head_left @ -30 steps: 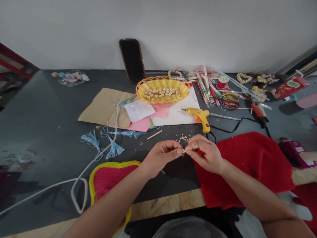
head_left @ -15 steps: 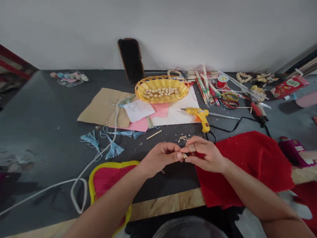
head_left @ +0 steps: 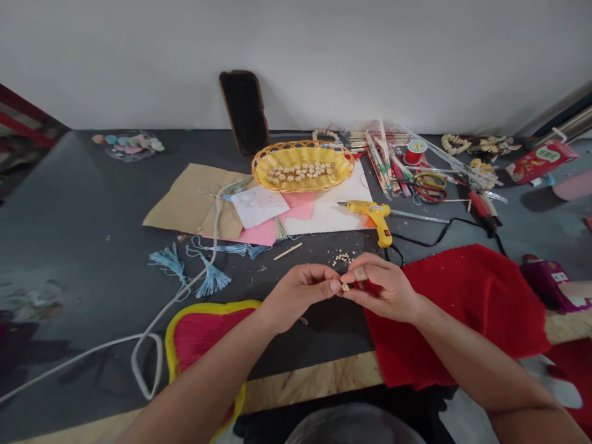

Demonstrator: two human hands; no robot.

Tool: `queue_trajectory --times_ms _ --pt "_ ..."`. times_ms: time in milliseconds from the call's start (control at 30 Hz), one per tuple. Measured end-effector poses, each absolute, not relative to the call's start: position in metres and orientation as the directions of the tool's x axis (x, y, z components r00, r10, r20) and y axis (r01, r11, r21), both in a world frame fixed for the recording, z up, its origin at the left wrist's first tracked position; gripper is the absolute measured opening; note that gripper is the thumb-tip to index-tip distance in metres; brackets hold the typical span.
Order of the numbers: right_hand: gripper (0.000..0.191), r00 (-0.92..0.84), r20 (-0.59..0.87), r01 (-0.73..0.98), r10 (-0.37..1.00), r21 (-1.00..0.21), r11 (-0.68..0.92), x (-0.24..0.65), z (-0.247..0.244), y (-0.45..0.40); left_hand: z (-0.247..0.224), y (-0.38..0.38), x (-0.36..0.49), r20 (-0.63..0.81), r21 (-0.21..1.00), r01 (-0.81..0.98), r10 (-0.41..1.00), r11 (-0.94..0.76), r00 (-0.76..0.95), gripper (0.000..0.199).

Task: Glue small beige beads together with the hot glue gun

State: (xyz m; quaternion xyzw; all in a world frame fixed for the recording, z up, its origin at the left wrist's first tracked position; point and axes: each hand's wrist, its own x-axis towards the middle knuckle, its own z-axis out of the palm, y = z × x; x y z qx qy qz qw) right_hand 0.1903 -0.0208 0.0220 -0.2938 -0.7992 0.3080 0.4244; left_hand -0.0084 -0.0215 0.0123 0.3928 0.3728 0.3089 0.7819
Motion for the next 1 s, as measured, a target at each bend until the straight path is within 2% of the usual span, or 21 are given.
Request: queue_trajectory --times_ms 267,467,900,1000 --pt "0.014 -0.416 0.475 0.222 0.776 -0.774 0.593 0.1898 0.0241 -0.0219 0.0158 -0.0222 -0.0074 -0.331 0.831 -0.221 0.773 0.510 0.541 0.020" --pt "0.014 -0.432 0.517 0.242 0.739 -0.723 0.647 0.1884 0.0204 -0.0219 0.0132 -0.0226 -0.0081 -0.358 0.849 -0.154 0.765 0.505 0.535 0.025" --pt "0.014 -0.468 0.504 0.228 0.726 -0.724 0.651 0.1899 0.0178 -0.0221 0.0110 -0.0220 -0.0106 -0.390 0.864 -0.079 0.759 0.498 0.521 0.028" --pt "0.019 -0.480 0.488 0.223 0.729 -0.736 0.639 0.1916 0.0185 -0.0226 0.0118 -0.0221 -0.0102 -0.387 0.859 -0.097 0.763 0.502 0.518 0.026"
